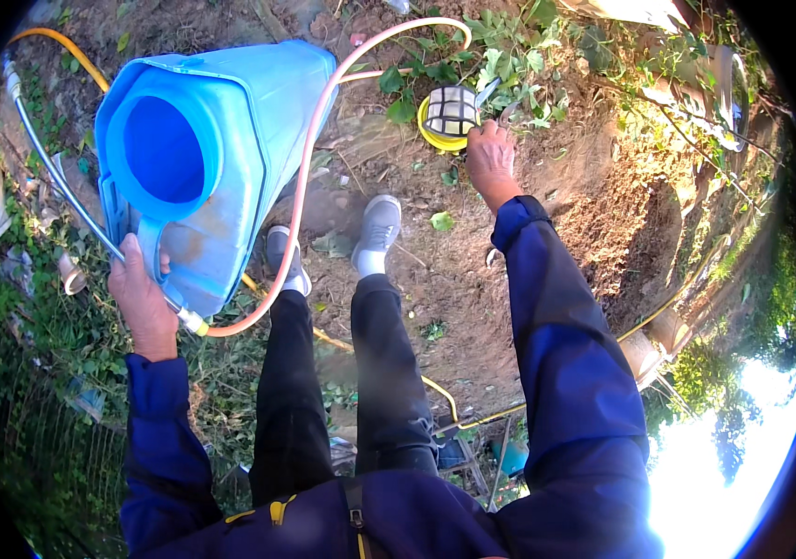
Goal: The person assembles a manual pump sprayer by connecting a nozzle wand to the hose, tightening the screw-on components, and placing a mesh filter and lid onto the blue plastic tank.
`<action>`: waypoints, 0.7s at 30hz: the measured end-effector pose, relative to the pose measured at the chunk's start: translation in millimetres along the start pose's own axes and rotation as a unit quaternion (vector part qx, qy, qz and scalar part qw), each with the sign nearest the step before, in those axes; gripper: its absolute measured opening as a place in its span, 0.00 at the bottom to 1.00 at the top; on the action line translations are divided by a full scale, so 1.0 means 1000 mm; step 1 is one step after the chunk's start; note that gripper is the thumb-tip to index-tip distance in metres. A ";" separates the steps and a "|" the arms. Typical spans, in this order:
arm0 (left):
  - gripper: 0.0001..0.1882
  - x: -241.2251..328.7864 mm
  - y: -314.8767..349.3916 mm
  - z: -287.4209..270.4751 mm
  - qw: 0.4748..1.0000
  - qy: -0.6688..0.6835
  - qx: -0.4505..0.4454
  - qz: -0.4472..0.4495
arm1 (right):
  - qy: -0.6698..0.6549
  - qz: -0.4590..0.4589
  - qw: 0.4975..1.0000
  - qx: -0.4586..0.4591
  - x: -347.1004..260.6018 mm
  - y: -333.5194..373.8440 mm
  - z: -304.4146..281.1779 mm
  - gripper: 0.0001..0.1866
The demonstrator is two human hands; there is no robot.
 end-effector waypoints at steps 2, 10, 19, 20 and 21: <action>0.18 -0.001 -0.001 0.001 1.000 -0.017 -0.008 0.002 | -0.010 0.014 1.000 -0.008 0.001 0.003 0.008 0.11; 0.17 -0.001 -0.001 0.000 1.000 -0.021 -0.014 0.003 | -0.045 0.049 0.996 -0.056 -0.005 0.009 0.017 0.13; 0.16 -0.005 -0.005 -0.004 1.000 -0.017 -0.001 0.010 | -0.188 0.196 0.956 -0.109 -0.010 0.035 0.026 0.14; 0.16 -0.007 -0.006 -0.006 1.000 -0.020 -0.001 0.009 | -0.216 0.221 0.940 -0.144 -0.013 0.044 0.030 0.14; 0.16 -0.009 -0.006 -0.007 1.000 -0.023 -0.001 0.009 | -0.244 0.245 0.921 -0.179 -0.016 0.053 0.034 0.15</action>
Point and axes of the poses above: each hand's wrist, its own y-axis away from the middle knuckle, its own z-axis out of the palm, x = y × z, the point moved 8 cm from there along -y, towards the middle knuckle, and after that the axes turned 13 degrees about z, right-handed, at the moved point
